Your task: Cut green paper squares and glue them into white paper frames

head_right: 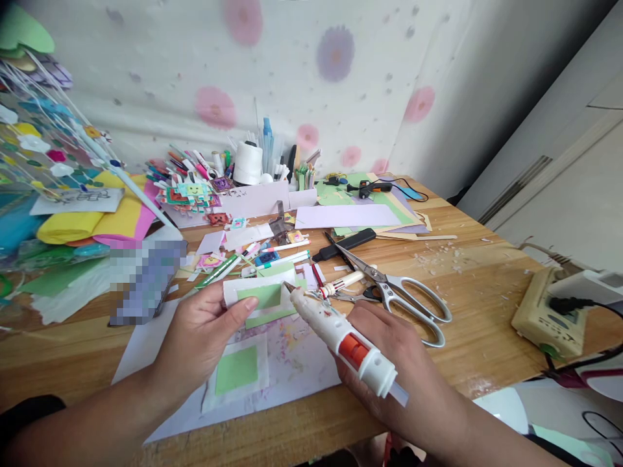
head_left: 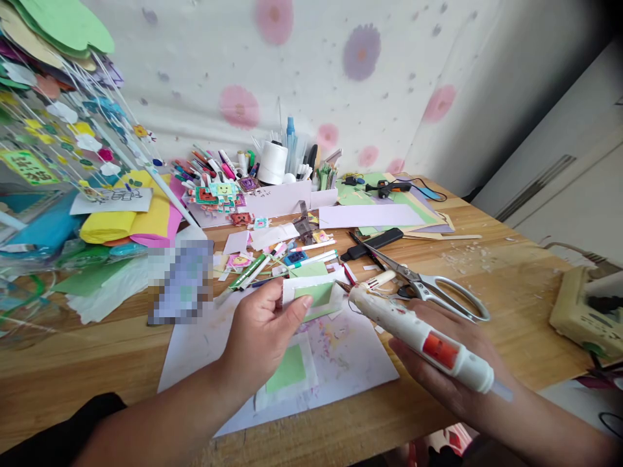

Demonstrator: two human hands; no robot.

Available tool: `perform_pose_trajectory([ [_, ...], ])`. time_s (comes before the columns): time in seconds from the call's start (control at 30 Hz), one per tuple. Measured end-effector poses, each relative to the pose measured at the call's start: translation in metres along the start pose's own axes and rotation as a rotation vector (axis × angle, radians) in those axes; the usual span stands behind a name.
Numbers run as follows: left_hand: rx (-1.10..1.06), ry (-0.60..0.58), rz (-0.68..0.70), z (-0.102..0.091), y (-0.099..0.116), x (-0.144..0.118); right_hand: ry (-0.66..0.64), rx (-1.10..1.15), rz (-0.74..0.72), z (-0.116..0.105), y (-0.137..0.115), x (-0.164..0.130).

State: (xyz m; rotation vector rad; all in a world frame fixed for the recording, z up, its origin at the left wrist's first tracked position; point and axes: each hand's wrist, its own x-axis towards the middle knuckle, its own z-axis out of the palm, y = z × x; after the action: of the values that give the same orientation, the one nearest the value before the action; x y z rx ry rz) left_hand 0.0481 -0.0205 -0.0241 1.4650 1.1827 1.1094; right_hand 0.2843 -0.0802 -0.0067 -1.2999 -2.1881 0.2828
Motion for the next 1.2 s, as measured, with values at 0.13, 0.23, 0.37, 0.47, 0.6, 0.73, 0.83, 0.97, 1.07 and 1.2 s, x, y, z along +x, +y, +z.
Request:
perform_pose_trajectory([
  [0.13,-0.071,-0.023,-0.019,0.000,0.001,0.001,-0.015,-0.002,-0.017,0.001,0.001,-0.001],
  [0.23,-0.128,-0.036,-0.029,-0.001,-0.001,0.002,-0.027,-0.006,-0.005,0.001,0.002,-0.002],
  [0.37,-0.231,-0.046,-0.070,0.000,-0.003,0.004,-0.044,0.025,-0.001,0.000,0.004,-0.003],
  [0.47,-0.330,-0.053,-0.138,0.002,-0.002,0.005,-0.036,0.101,0.042,-0.002,0.005,-0.004],
  [0.6,-0.400,-0.064,-0.212,0.004,-0.001,0.006,-0.021,0.191,0.090,-0.004,0.005,-0.005],
  [0.73,-0.377,-0.084,-0.204,0.005,-0.002,0.004,-0.026,0.182,0.108,-0.006,0.005,-0.005],
  [0.83,-0.327,-0.100,-0.182,0.004,-0.003,0.002,-0.016,0.169,0.071,-0.006,0.005,-0.004],
  [0.97,-0.312,-0.116,-0.172,0.004,0.000,0.002,-0.010,0.131,0.053,-0.008,0.007,-0.003],
  [1.07,-0.341,-0.148,-0.189,0.004,0.002,0.001,0.043,0.156,0.210,-0.015,0.024,-0.002],
  [1.2,-0.363,-0.196,-0.273,0.005,0.003,0.001,0.322,0.172,0.593,-0.036,0.082,-0.002],
])
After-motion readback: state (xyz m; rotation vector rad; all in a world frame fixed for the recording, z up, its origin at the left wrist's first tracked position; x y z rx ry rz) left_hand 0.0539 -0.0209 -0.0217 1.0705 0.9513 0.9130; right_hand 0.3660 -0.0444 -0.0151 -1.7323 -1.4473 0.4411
